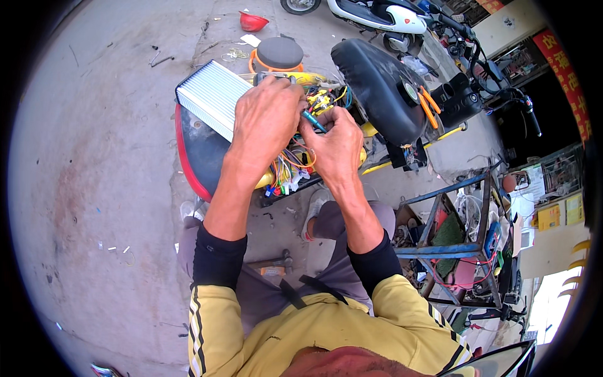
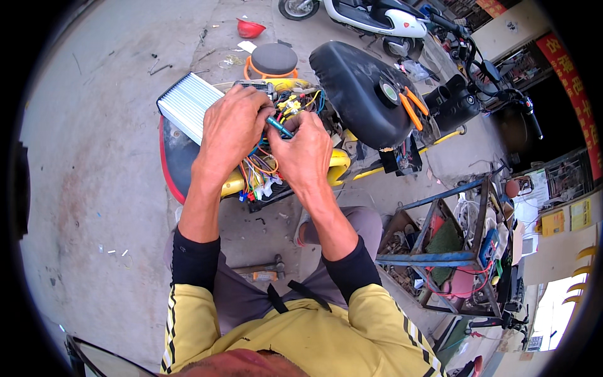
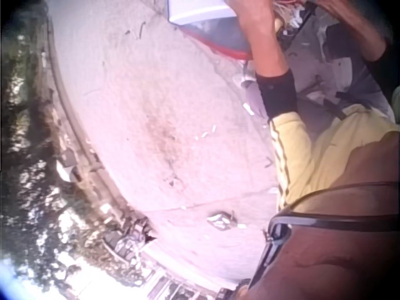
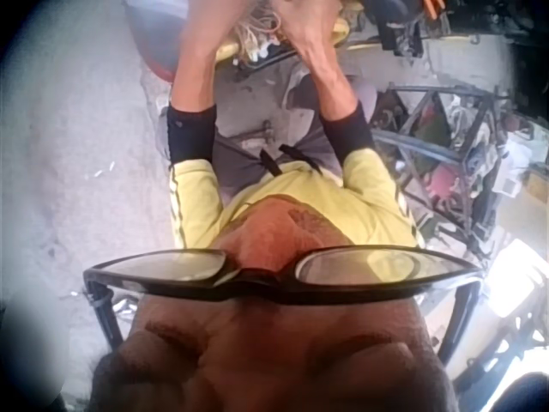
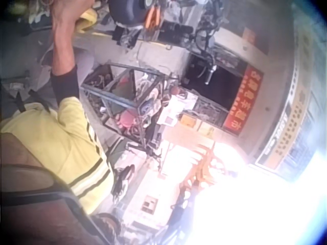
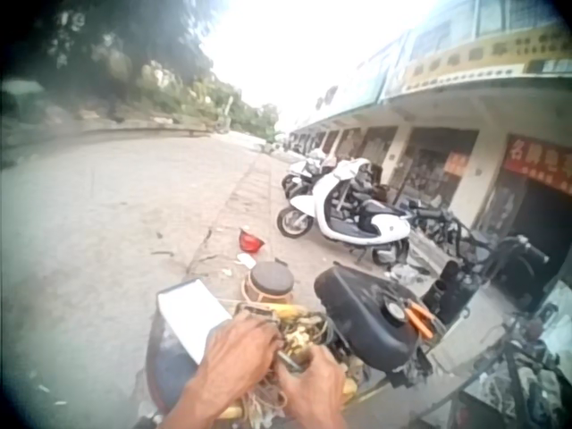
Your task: The person works on the exposed wiring of a yellow electric scooter, stripping wire ends, twisting connections, and using a screwdriver to tighten terminals on a yellow connector block. The person also uses a multimeter to test the circuit.
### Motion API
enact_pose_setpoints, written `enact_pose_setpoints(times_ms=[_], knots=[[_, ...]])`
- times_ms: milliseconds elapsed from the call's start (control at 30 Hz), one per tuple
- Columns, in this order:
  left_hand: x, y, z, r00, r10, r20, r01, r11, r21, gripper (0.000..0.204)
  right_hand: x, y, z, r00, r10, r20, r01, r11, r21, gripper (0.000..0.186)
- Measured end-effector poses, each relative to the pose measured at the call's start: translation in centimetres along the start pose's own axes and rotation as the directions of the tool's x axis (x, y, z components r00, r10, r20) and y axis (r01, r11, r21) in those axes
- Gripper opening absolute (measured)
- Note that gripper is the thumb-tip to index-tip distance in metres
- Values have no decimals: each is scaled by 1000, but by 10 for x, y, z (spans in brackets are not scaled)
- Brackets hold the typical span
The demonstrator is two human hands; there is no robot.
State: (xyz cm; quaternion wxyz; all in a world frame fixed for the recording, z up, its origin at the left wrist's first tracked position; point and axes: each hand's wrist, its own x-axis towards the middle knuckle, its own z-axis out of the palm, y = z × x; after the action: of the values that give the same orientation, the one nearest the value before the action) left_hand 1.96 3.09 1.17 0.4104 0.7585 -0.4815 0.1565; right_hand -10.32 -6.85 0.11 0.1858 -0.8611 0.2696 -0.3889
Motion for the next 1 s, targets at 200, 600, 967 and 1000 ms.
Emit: enact_pose_setpoints(times_ms=[200,600,967,1000], knots=[[0,1,2,1000,-3,4,3,1000,-1,11,-1,0,-1,1000,1,8,-1,1000,23,34],[0,3,5,1000,-22,-3,22,1000,0,13,-1,3,0,998,-58,16,58,998,8,31],[1,4,10,999,-28,-15,29,999,32,13,0,5,-1,996,-77,33,77,997,7,28],[1,5,11,999,-26,-21,26,999,23,13,0,5,-2,996,-76,36,76,997,3,28]])
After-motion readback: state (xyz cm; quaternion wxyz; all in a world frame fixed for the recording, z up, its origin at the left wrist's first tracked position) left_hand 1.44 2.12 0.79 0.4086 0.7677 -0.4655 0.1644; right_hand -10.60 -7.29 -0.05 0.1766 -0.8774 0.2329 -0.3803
